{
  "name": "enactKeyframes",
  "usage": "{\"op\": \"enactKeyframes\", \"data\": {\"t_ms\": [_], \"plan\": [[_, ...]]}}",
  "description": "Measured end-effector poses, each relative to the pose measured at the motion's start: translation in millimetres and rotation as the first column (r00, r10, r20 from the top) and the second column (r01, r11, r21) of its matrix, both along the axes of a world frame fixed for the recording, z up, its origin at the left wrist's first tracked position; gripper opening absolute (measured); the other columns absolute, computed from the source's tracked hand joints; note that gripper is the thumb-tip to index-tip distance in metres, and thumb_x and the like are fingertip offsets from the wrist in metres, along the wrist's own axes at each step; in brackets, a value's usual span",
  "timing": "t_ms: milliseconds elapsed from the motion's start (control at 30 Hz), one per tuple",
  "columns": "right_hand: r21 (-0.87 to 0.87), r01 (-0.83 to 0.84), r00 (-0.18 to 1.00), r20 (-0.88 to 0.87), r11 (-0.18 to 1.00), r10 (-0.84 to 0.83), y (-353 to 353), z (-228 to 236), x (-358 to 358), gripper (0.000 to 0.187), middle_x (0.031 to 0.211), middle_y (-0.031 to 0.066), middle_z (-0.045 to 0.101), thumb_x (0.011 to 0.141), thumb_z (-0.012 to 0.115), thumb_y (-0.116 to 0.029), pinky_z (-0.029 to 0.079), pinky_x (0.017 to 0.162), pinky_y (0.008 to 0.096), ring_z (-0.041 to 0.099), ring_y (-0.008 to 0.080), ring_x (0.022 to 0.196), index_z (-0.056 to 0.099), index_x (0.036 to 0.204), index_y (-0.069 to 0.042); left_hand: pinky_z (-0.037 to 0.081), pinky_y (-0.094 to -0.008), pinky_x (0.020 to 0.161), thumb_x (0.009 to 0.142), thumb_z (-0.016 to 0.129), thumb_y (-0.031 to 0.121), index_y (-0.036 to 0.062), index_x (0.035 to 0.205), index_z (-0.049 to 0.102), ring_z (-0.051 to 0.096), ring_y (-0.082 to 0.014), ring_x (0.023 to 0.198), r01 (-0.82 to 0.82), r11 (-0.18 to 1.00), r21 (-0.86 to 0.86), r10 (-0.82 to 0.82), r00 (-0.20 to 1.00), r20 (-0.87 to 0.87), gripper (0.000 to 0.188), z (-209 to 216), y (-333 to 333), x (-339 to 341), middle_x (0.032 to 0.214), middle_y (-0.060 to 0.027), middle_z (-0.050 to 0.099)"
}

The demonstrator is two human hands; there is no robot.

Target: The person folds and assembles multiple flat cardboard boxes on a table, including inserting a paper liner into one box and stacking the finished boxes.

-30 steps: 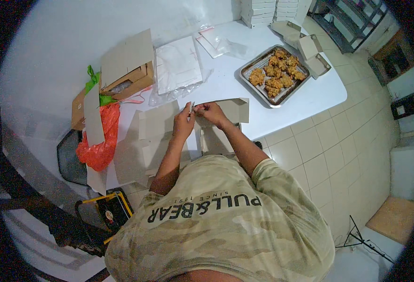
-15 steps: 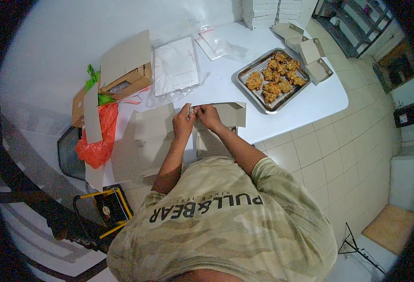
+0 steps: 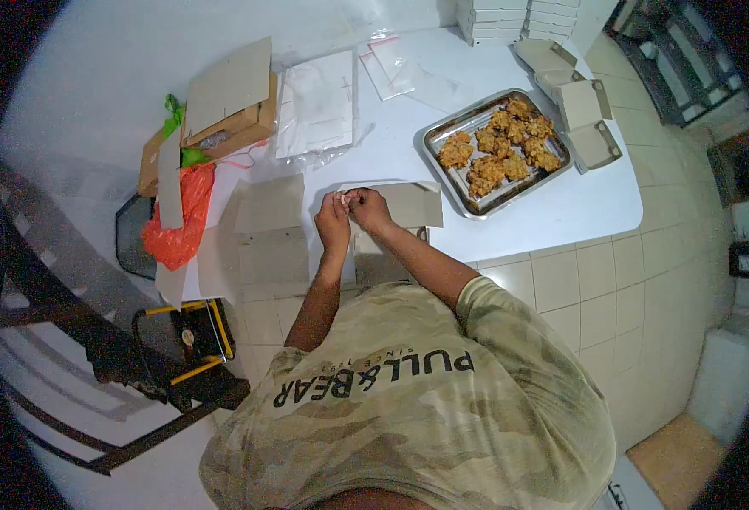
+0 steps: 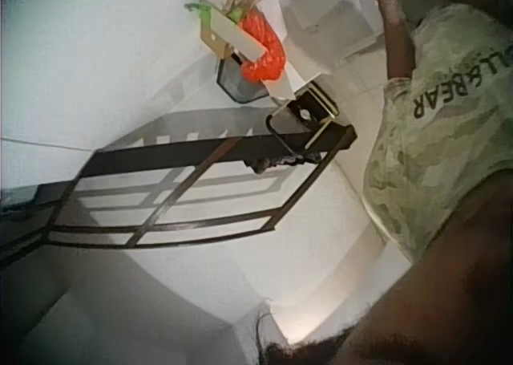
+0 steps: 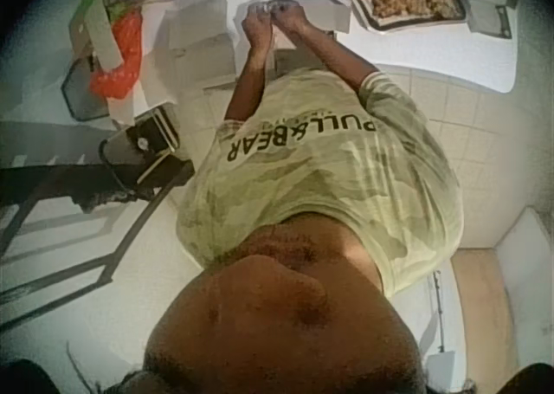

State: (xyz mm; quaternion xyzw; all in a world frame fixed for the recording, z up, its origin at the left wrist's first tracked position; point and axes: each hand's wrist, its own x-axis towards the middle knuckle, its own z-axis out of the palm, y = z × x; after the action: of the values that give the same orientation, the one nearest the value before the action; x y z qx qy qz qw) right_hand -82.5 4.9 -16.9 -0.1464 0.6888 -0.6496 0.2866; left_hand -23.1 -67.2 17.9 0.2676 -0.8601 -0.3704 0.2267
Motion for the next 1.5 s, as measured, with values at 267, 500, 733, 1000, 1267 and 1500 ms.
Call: {"op": "enactKeyframes", "data": {"t_ms": [267, 500, 733, 1000, 1267, 1500], "plan": [[-0.213, -0.005, 0.895, 0.434, 0.977, 0.099, 7, 6, -4, 0.009, 0.075, 0.0012, 0.053, 0.085, 0.047, -0.009, 0.043, 0.063, 0.0212, 0.050, 0.0077, 0.066, 0.054, 0.083, -0.003, 0.043, -0.0406, 0.053, 0.085, 0.044, 0.021, 0.0044, 0.086, 0.056, 0.058, -0.0325, 0.062, -0.082, 0.981, -0.176, 0.117, 0.972, 0.204, 0.020, 8, 11, -1, 0.065, -0.0162, 0.058], [-0.337, -0.133, 0.873, 0.406, 0.932, 0.271, 35, -24, -3, 0.015, 0.086, 0.0027, 0.055, 0.086, 0.046, -0.012, 0.045, 0.069, 0.0247, 0.053, 0.0108, 0.078, 0.052, 0.096, -0.003, 0.044, -0.0415, 0.058, 0.081, 0.047, 0.018, 0.0038, 0.087, 0.056, 0.057, -0.0346, 0.068, -0.032, 0.985, -0.169, 0.072, 0.969, 0.236, 0.018, -12, 20, 2, 0.074, -0.0181, 0.059], [-0.172, 0.128, 0.913, -0.364, 0.977, -0.184, 115, 18, -20, 0.017, 0.088, 0.0131, 0.056, 0.071, 0.057, -0.003, 0.046, 0.063, 0.0299, 0.056, 0.0217, 0.073, 0.058, 0.088, -0.003, 0.043, -0.0404, 0.058, 0.080, 0.050, 0.021, 0.0014, 0.077, 0.057, 0.057, -0.0309, 0.065, -0.048, 0.951, -0.305, 0.131, 0.958, 0.257, 0.021, -17, 0, 19, 0.072, -0.0153, 0.059], [0.010, 0.279, 0.897, -0.359, 0.960, -0.257, 114, -5, -68, 0.036, 0.090, 0.0130, 0.057, 0.072, 0.064, -0.016, 0.046, 0.063, 0.0312, 0.055, 0.0217, 0.068, 0.054, 0.105, -0.007, 0.046, -0.0341, 0.059, 0.070, 0.063, 0.019, 0.0008, 0.075, 0.058, 0.060, -0.0268, 0.064, -0.085, 0.957, -0.278, 0.166, 0.945, 0.282, 0.020, -22, -24, 9, 0.069, -0.0130, 0.061], [0.089, 0.231, 0.869, -0.467, 0.969, -0.164, 103, 14, -60, 0.022, 0.080, 0.0137, 0.060, 0.070, 0.062, -0.011, 0.045, 0.058, 0.0319, 0.055, 0.0227, 0.059, 0.060, 0.091, -0.005, 0.044, -0.0348, 0.058, 0.071, 0.063, 0.020, 0.0015, 0.072, 0.057, 0.057, -0.0258, 0.062, -0.312, 0.808, -0.500, 0.336, 0.941, -0.044, 0.020, -16, -31, -3, 0.069, -0.0118, 0.060], [-0.039, 0.135, 0.828, -0.545, 0.990, -0.135, 97, 48, -52, 0.023, 0.077, 0.0140, 0.058, 0.068, 0.058, -0.002, 0.045, 0.061, 0.0337, 0.057, 0.0263, 0.066, 0.058, 0.091, -0.001, 0.041, -0.0292, 0.056, 0.075, 0.062, 0.031, -0.0004, 0.069, 0.055, 0.048, -0.0152, 0.052, -0.112, 0.967, 0.227, 0.110, 0.994, 0.022, 0.032, 36, 51, -51, 0.060, -0.0061, 0.054]]}}
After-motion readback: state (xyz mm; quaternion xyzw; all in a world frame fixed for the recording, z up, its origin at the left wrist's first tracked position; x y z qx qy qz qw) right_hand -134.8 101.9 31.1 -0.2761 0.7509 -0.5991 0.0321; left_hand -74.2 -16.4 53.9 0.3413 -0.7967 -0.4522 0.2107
